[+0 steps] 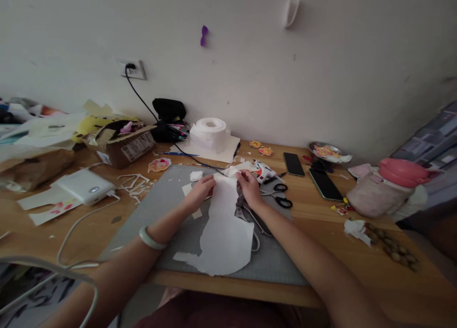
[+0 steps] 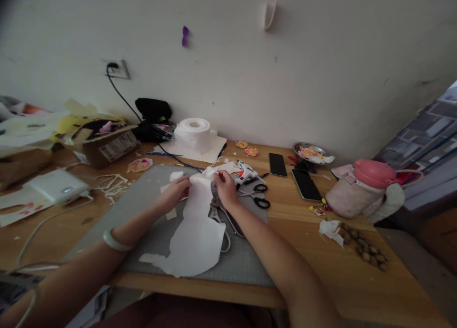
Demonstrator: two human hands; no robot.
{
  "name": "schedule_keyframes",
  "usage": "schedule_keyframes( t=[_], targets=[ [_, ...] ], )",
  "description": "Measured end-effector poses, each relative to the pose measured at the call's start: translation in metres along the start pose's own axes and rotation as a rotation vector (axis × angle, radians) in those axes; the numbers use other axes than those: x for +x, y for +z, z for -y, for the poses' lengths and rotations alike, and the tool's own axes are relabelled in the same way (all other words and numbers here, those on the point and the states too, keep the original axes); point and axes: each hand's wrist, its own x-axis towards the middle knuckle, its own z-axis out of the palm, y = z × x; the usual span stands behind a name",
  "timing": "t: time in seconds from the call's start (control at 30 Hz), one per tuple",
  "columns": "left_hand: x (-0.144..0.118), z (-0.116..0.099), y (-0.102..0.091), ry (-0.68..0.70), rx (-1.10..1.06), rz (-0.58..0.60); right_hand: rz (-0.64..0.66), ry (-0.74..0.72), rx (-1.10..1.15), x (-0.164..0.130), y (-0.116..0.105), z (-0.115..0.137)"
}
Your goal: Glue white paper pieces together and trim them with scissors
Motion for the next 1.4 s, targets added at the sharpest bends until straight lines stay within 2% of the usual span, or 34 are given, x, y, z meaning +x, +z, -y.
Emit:
schedule_keyframes(
  t=[0.1,0.17,0.3,0.4,0.53,0.6,0.77,0.97,1.13,1.3,1.4],
  targets=[
    [0.004,0.003,-0.001,-0.112,-0.222,-0.085,-0.082,-0.021,-0.026,0.0,-0.001,0.001],
    [0.006,0.003,-0.002,-0.151,-0.276,-0.12,-0.13,-0.019,-0.024,-0.001,-0.001,0.002],
    [0.006,0.0,-0.003,-0.206,-0.348,-0.104,-0.102,-0.029,0.016,-0.005,0.0,0.004],
    [0.005,0.0,-0.002,-0.171,-0.327,-0.069,-0.035,-0.02,0.039,-0.008,0.001,0.006],
    [0.006,0.004,-0.001,-0.166,-0.196,-0.002,-0.003,0.003,0.058,-0.007,0.002,0.007],
    [0.006,0.006,-0.001,-0.151,-0.196,0.029,0.017,-0.001,0.066,-0.006,0.001,0.008],
    [0.005,0.003,-0.002,-0.072,-0.301,-0.019,0.142,-0.015,0.068,-0.01,0.0,0.011],
    [0.0,-0.006,-0.001,-0.086,-0.333,-0.026,0.269,-0.082,-0.044,-0.014,-0.001,0.013],
    [-0.002,-0.006,0.0,-0.077,-0.345,-0.02,0.291,-0.102,-0.063,-0.013,0.0,0.011],
    [-0.002,-0.005,0.0,-0.037,-0.357,0.04,0.248,-0.111,-0.071,-0.012,0.001,0.009],
    [0.0,-0.005,0.0,-0.022,-0.336,0.038,0.234,-0.076,-0.027,-0.012,0.001,0.007]
  ],
)
